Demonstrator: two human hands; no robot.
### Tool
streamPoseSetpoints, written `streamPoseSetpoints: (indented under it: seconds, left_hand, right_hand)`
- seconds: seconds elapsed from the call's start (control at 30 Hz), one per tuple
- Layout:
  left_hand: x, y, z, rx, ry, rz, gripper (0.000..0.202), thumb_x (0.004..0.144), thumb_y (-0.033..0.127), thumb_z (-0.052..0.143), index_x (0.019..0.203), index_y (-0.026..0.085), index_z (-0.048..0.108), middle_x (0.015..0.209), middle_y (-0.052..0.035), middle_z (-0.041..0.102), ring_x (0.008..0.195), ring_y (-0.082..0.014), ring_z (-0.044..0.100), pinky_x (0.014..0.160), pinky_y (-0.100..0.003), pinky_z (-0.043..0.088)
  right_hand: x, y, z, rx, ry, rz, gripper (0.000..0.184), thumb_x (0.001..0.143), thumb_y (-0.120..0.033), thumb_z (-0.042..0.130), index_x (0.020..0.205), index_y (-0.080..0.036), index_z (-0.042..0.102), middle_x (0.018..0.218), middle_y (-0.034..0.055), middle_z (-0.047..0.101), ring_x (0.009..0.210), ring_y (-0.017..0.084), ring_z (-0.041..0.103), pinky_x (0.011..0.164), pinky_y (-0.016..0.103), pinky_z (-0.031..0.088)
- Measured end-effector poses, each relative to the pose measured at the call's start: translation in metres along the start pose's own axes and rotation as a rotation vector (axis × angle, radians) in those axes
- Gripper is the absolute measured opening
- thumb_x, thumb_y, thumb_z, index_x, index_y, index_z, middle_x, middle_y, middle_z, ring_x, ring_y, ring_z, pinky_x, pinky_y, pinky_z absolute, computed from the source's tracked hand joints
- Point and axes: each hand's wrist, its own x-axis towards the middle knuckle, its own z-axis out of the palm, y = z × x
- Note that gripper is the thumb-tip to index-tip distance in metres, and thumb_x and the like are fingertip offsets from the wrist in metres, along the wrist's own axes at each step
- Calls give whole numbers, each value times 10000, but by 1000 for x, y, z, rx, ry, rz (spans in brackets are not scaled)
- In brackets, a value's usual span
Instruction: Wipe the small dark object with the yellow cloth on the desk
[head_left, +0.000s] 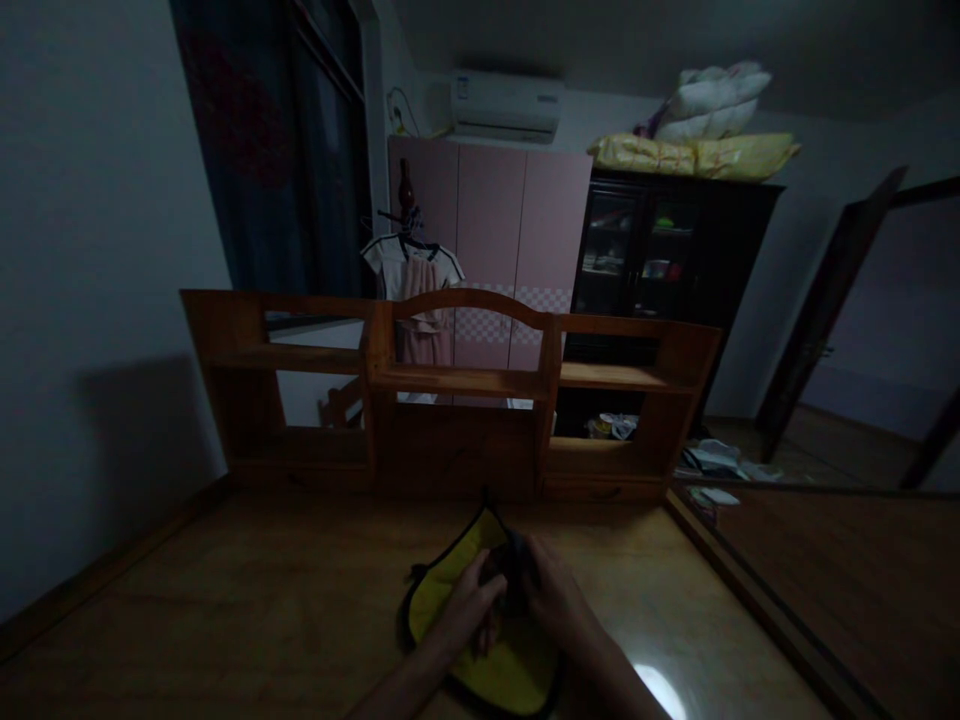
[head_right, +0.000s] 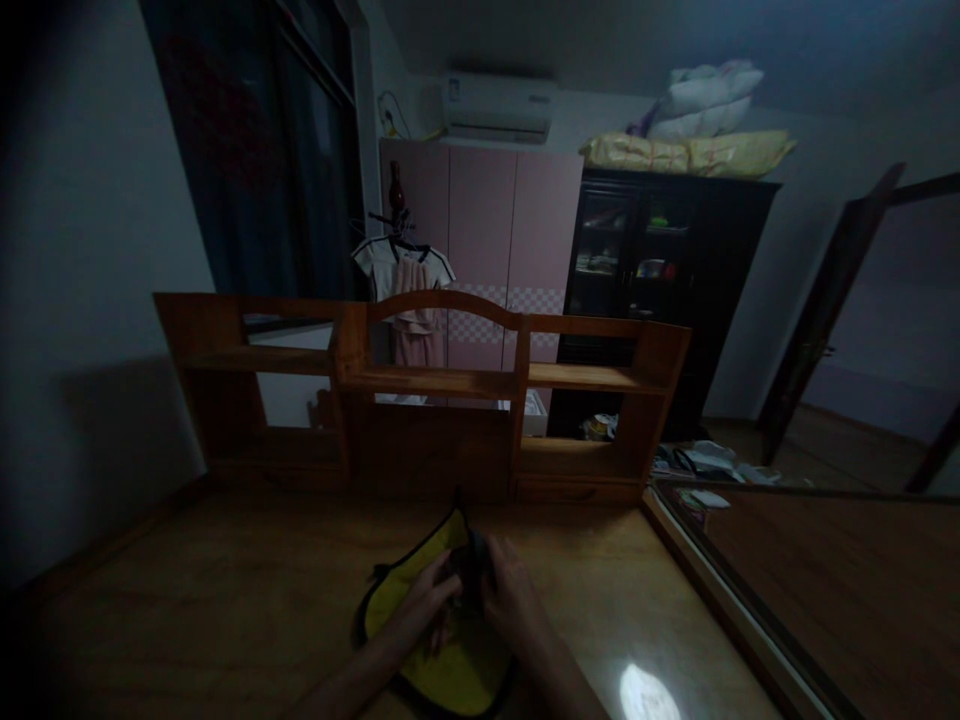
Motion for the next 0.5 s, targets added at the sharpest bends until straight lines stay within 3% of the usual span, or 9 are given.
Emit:
streamPoseSetpoints:
  seconds: [0.5]
  left_hand:
    - [3,-6,-1,-17,37,-84,759,765,456,554,1374,141,231,704,-24,671,292,-78,504,286,-147,304]
  right_hand:
    - [5,-11,-7,-77,55,172,242,836,-155,514,1045,-223,616,950,52,681,848,186,628,726,254,449]
